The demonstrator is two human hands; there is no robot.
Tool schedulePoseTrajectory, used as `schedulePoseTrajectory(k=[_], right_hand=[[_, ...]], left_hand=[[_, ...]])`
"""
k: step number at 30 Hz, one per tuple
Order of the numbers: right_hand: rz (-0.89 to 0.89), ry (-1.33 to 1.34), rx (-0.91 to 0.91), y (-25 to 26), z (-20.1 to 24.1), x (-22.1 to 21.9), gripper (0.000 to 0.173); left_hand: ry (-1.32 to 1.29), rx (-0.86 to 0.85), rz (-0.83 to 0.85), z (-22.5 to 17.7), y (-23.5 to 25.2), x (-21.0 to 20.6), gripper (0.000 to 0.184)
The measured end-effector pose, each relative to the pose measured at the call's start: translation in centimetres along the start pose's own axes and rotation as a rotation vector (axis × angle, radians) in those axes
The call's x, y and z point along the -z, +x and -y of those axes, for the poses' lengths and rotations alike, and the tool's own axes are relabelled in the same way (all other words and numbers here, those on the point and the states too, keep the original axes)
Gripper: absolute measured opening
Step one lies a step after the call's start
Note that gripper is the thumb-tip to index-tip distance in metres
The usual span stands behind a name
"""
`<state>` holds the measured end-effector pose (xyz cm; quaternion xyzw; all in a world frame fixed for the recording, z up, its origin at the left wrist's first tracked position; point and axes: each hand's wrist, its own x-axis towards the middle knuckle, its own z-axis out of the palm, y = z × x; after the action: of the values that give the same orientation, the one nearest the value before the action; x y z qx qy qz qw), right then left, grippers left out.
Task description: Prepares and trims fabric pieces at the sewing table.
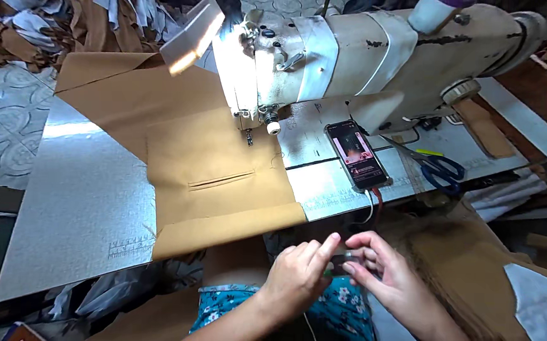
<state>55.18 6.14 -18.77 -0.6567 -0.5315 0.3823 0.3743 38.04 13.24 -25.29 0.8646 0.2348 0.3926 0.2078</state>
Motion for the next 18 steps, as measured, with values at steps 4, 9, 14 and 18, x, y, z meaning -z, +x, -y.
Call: schedulePoseTrajectory(k=[4,9,14,18], right_hand=[[-0.057,0.087,-0.053,0.1,0.4,-0.5,0.03],[0.023,0.162,0.026,0.3,0.1,-0.3,0.032],[0.095,0.129,0.147,0.6,-0.5,0.0,0.016],[0.073,0.051,0.193,0.9,-1.1,-0.3,0.03]], left_hand=[[0.065,0.052,0.046,-0.4,-0.1,0.7,0.058],[0.063,0.07,0.092,0.2,0.0,1.8,0.049],[0.077,0.04,0.065,0.8,0.0,2.4,0.047],[0.096,0.027,0.058,0.8,0.1,2.8,0.046]])
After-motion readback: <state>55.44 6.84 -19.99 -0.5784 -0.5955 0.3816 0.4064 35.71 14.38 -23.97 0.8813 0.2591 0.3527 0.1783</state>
